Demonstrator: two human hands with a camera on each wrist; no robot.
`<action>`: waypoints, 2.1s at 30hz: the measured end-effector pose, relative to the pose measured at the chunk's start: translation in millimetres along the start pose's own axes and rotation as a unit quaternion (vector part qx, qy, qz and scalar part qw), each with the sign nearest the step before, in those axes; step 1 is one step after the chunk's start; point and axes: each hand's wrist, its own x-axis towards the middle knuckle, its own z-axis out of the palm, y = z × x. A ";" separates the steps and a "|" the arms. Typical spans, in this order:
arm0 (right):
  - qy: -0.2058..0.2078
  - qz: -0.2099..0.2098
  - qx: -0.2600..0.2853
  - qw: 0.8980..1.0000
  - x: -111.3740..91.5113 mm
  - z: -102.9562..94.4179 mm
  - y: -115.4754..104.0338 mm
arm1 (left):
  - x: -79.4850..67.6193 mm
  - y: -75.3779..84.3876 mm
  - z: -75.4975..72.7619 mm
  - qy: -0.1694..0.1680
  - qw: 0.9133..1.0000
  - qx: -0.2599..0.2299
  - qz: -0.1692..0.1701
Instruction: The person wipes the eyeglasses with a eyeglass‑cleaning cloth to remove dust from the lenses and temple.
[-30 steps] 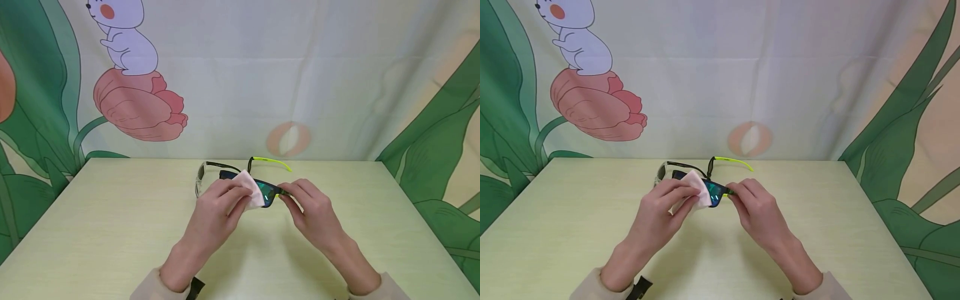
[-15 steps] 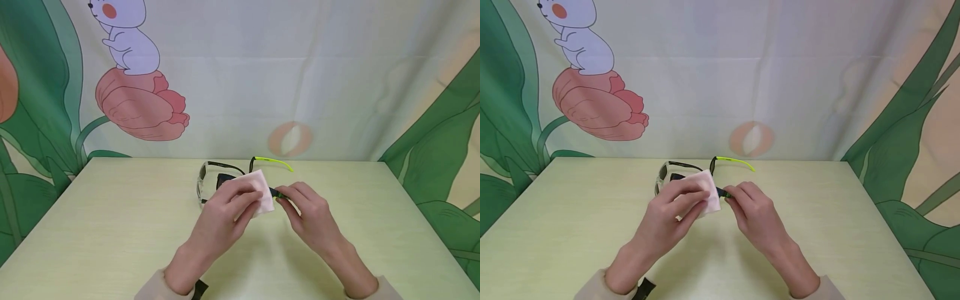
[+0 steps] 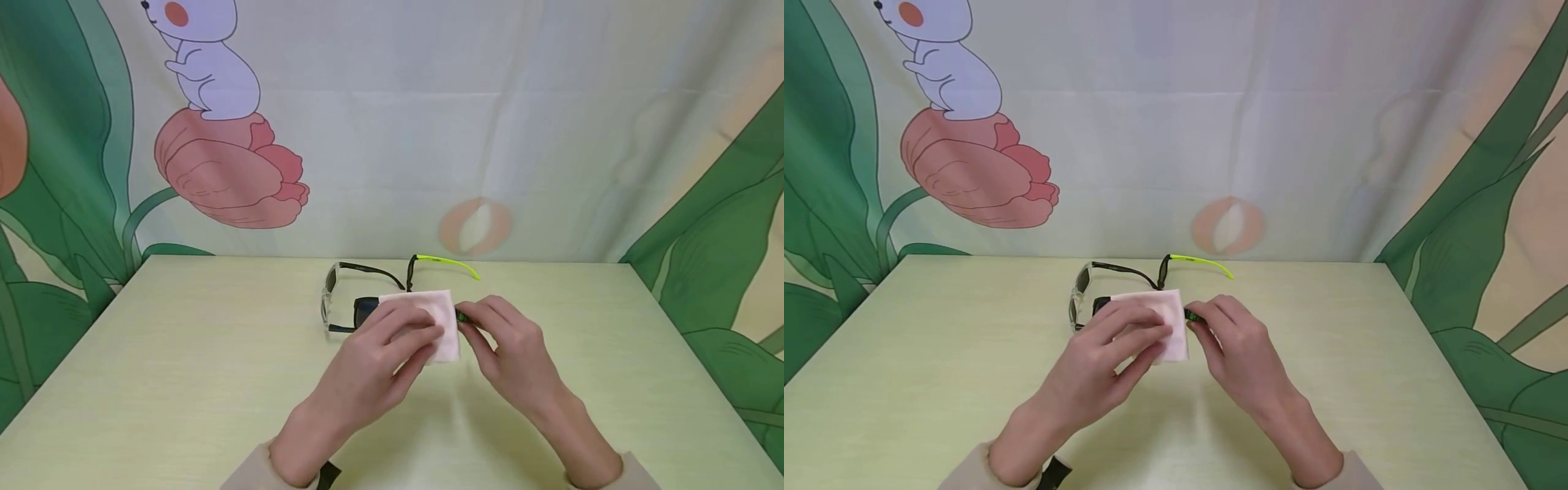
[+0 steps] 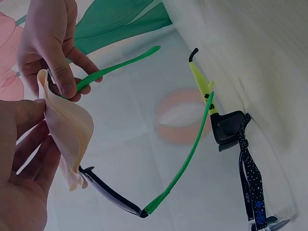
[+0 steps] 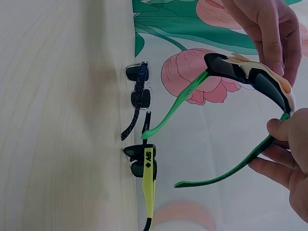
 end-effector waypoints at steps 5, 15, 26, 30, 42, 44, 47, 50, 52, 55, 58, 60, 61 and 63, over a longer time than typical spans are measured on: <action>0.015 -0.001 0.000 1.000 2.4 -3.0 0.4 | -1.2 0.4 -0.1 -0.003 1.000 0.008 0.000; 0.017 0.000 -0.017 1.000 3.5 -6.5 0.9 | -3.0 -5.6 -3.9 -0.002 1.000 0.006 -0.026; 0.010 -0.012 -0.008 1.000 2.5 -3.5 -1.0 | -3.3 -3.1 -3.1 -0.023 0.999 -0.004 -0.037; 0.007 -0.008 -0.004 1.000 1.6 -3.2 -2.4 | -3.3 -1.5 -0.9 -0.026 1.000 0.001 -0.014; 0.017 -0.004 0.003 1.000 2.7 -6.3 -3.7 | -2.2 1.8 -0.2 -0.012 0.999 0.012 0.030; 0.017 -0.002 0.005 1.000 3.0 -6.5 -3.8 | -2.7 1.3 -1.3 -0.013 0.999 0.013 0.030; 0.022 0.002 0.010 1.000 3.3 -6.9 -4.1 | -2.7 -0.3 -3.4 -0.016 0.999 0.016 0.028; 0.029 0.007 0.013 0.999 3.6 -7.8 -3.6 | -2.7 -2.1 -5.9 -0.017 0.999 0.016 0.021; 0.032 0.009 0.011 0.999 3.6 -8.6 -3.0 | -2.7 -3.1 -7.3 -0.015 1.000 0.015 0.014; 0.033 0.013 0.009 0.999 3.6 -9.7 -2.0 | -3.3 -4.0 -8.6 -0.010 1.000 0.011 -0.002; 0.034 0.013 0.006 0.999 3.6 -10.7 -1.4 | -3.7 -4.6 -9.0 -0.007 1.000 0.009 -0.016; 0.034 0.010 0.003 0.999 3.9 -11.2 -1.6 | -3.6 -4.9 -8.7 -0.006 1.000 0.009 -0.021; 0.034 0.007 0.003 0.999 4.0 -11.2 -1.8 | -3.5 -5.0 -8.5 -0.005 1.000 0.010 -0.022; 0.031 0.002 0.001 1.000 4.1 -11.2 -2.4 | -3.0 -4.9 -8.0 -0.001 1.000 0.007 -0.025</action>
